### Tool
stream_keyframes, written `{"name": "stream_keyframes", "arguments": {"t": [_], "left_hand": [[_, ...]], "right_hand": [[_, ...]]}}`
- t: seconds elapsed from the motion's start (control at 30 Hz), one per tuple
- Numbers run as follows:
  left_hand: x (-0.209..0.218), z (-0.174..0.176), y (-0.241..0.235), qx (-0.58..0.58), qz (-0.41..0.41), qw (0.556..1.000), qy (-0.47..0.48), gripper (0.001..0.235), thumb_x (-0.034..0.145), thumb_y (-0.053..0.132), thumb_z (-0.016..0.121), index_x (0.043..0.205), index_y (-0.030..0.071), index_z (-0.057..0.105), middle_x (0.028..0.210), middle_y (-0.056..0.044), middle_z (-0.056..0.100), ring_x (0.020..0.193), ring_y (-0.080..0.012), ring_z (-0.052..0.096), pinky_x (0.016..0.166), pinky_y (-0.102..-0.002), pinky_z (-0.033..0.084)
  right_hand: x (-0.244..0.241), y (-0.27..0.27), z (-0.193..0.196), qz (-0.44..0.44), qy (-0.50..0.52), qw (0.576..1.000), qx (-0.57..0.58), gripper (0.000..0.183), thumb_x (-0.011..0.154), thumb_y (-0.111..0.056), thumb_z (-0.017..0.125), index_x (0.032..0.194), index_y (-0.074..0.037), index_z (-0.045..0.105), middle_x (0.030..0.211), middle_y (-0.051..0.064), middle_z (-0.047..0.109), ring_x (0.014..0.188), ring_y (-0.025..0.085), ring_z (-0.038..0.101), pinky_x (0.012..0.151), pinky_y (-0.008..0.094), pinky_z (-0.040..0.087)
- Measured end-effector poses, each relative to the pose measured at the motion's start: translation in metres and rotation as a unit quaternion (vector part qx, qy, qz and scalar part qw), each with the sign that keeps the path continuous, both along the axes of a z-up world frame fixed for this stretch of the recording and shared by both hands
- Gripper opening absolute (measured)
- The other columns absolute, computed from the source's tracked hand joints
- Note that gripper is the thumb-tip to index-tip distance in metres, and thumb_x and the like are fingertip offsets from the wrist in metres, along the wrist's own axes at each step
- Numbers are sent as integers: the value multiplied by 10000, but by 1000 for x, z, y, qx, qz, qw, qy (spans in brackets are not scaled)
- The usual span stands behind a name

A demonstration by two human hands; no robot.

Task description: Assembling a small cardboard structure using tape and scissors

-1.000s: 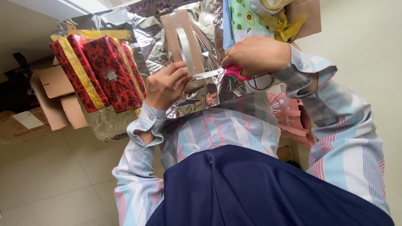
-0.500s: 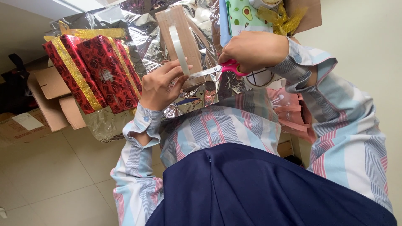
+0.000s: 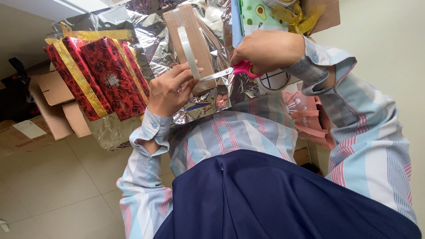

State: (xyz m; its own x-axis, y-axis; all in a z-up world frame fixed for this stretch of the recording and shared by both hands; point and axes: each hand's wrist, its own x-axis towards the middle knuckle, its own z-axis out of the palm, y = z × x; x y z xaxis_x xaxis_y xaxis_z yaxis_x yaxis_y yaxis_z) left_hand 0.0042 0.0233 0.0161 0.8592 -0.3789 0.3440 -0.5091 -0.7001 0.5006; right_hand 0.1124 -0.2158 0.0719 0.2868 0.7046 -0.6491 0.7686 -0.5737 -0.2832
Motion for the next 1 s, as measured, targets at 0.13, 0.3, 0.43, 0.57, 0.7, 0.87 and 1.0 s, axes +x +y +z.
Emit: {"name": "stream_keyframes", "arguments": {"t": [0.13,0.3,0.43,0.57,0.7,0.87,1.0], "left_hand": [[0,-2,0,7,0,1000,-1,173,936,229,626,1104,224,663,1127,11,671,725,-169,672,472,-278,453],[1,1,1,-2,-4,1000,2,166,950,196,598,1106,213,653,1103,17,666,774,-187,677,478,-284,450],[-1,-9,3,10,1,1000,-20,171,966,233,564,1114,225,651,1076,17,660,733,-173,668,462,-281,427],[6,-18,-1,13,69,997,-17,128,931,316,561,971,248,661,995,79,661,782,-196,675,607,-312,536],[14,3,-13,-7,81,995,-60,148,938,271,539,1030,237,651,1007,51,655,761,-215,668,610,-296,524],[38,38,-49,27,59,987,-145,126,911,192,589,1022,170,644,1013,-13,662,734,-238,664,602,-310,529],[59,34,-85,58,37,981,-184,147,894,174,596,1031,210,635,1009,6,641,733,-208,665,598,-283,534]], "right_hand": [[1,-1,-1,-3,4,1000,5,276,732,-231,717,988,-183,625,859,3,665,709,257,604,592,387,480],[0,0,0,-19,3,1000,14,291,744,-190,684,1031,-195,638,829,17,677,685,272,604,591,393,484],[-2,3,1,-12,0,1000,15,46,764,-143,642,788,-167,611,654,-12,609,556,188,511,515,311,425],[-4,-4,6,-57,-5,996,61,291,685,-128,718,974,-103,702,771,139,687,736,360,680,668,466,560],[-21,-25,24,-88,-17,990,107,446,654,-68,638,1094,-138,653,967,79,697,871,364,662,744,488,522],[-29,-80,31,-232,-43,954,183,477,678,-193,684,1136,-95,591,881,143,694,833,385,655,742,507,508],[-31,-112,37,-448,-76,866,209,505,690,-197,682,1177,-135,561,831,119,707,786,319,681,743,450,516]]}}
